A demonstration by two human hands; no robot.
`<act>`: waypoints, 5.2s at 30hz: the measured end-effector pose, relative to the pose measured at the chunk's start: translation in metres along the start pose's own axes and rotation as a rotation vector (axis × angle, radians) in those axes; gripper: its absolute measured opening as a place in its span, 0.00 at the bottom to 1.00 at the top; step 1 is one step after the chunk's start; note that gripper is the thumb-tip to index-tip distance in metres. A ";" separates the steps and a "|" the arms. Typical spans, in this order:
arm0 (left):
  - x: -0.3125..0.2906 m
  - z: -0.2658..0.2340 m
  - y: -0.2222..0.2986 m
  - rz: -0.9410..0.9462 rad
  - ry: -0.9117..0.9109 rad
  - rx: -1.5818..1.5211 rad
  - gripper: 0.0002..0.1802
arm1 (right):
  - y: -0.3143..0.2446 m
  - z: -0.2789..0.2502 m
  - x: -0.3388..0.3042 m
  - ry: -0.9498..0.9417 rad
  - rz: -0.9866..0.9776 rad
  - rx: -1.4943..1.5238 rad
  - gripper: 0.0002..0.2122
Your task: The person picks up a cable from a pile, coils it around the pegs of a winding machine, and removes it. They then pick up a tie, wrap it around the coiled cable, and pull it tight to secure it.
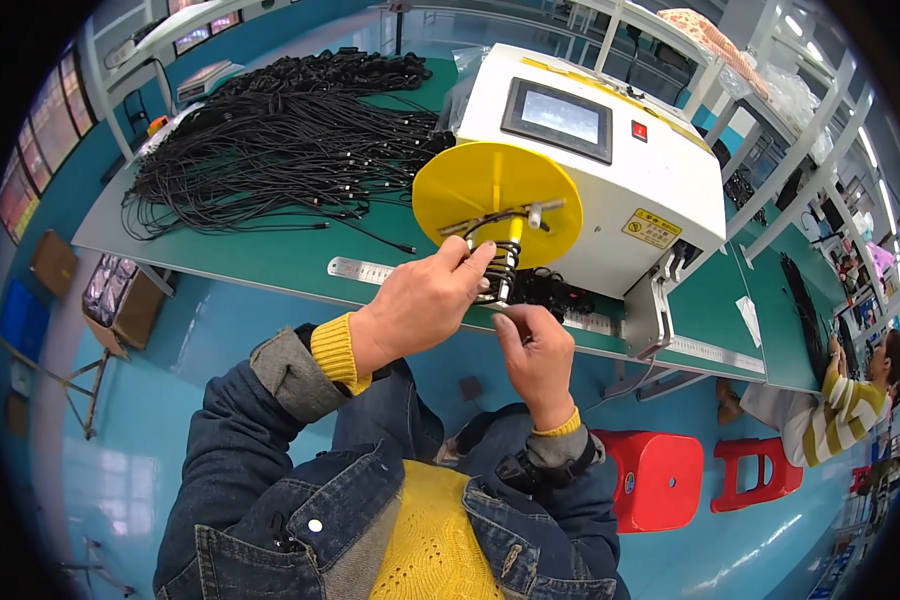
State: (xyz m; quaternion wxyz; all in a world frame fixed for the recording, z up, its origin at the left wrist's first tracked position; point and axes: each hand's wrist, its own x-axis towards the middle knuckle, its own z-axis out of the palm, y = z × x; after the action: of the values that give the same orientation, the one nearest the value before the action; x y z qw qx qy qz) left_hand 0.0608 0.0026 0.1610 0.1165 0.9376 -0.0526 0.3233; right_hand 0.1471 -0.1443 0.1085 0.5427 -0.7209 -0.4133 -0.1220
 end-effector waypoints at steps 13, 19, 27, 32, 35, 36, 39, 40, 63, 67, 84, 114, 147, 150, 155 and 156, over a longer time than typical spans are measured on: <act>0.011 0.000 -0.018 -0.164 -0.292 -0.041 0.37 | 0.029 0.003 0.036 0.021 0.050 0.043 0.30; 0.008 0.001 -0.023 -0.126 -0.333 -0.159 0.40 | 0.034 0.010 0.038 -0.103 0.062 0.253 0.39; 0.027 0.016 -0.008 -0.015 -0.086 -0.095 0.13 | 0.022 0.009 0.024 0.051 0.001 0.143 0.24; 0.007 0.015 -0.004 0.017 -0.026 0.150 0.20 | 0.022 0.050 0.016 0.126 -0.093 0.051 0.26; 0.014 0.015 -0.004 0.076 -0.005 0.117 0.17 | 0.012 0.046 0.026 0.015 0.093 -0.005 0.17; 0.020 0.014 0.003 -0.068 -0.099 -0.057 0.15 | 0.013 0.040 0.026 0.050 0.114 -0.046 0.17; 0.020 0.020 0.003 -0.181 -0.206 -0.201 0.12 | 0.010 0.035 0.026 0.036 0.102 -0.111 0.15; 0.019 0.021 0.001 -0.156 -0.206 -0.177 0.11 | 0.010 0.032 0.024 0.041 0.105 -0.119 0.15; -0.095 0.076 0.010 -0.687 -0.418 -1.300 0.24 | 0.016 0.013 -0.088 -0.407 0.048 -0.181 0.12; -0.077 0.058 0.042 -0.669 -0.762 -1.550 0.23 | 0.021 0.003 -0.091 -0.469 0.165 -0.035 0.13; -0.093 0.080 0.021 -0.979 -1.080 -1.393 0.20 | 0.039 0.014 -0.111 -0.433 0.041 -0.221 0.14; -0.101 0.090 0.032 -0.977 -1.262 -0.972 0.07 | 0.039 0.019 -0.122 -0.568 -0.023 -0.293 0.08; -0.092 0.102 0.025 -0.981 -1.086 -1.622 0.12 | 0.041 0.007 -0.084 -0.671 0.271 -0.299 0.12; -0.099 0.100 0.012 -1.118 -1.086 -1.951 0.20 | 0.052 0.009 -0.072 -0.705 0.200 -0.159 0.09; -0.121 0.103 -0.011 -1.165 -1.074 -2.202 0.29 | 0.039 0.015 -0.048 -0.859 0.367 0.175 0.08; -0.122 0.103 -0.012 -1.163 -1.093 -2.258 0.32 | 0.039 0.016 -0.047 -0.872 0.396 0.210 0.08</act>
State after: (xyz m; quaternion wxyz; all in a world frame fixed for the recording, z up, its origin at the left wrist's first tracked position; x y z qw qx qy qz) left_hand 0.0279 -0.0085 0.0045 0.8871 0.2295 0.0731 -0.3939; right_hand 0.1414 -0.1544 0.0461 0.4016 -0.7109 -0.4671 0.3393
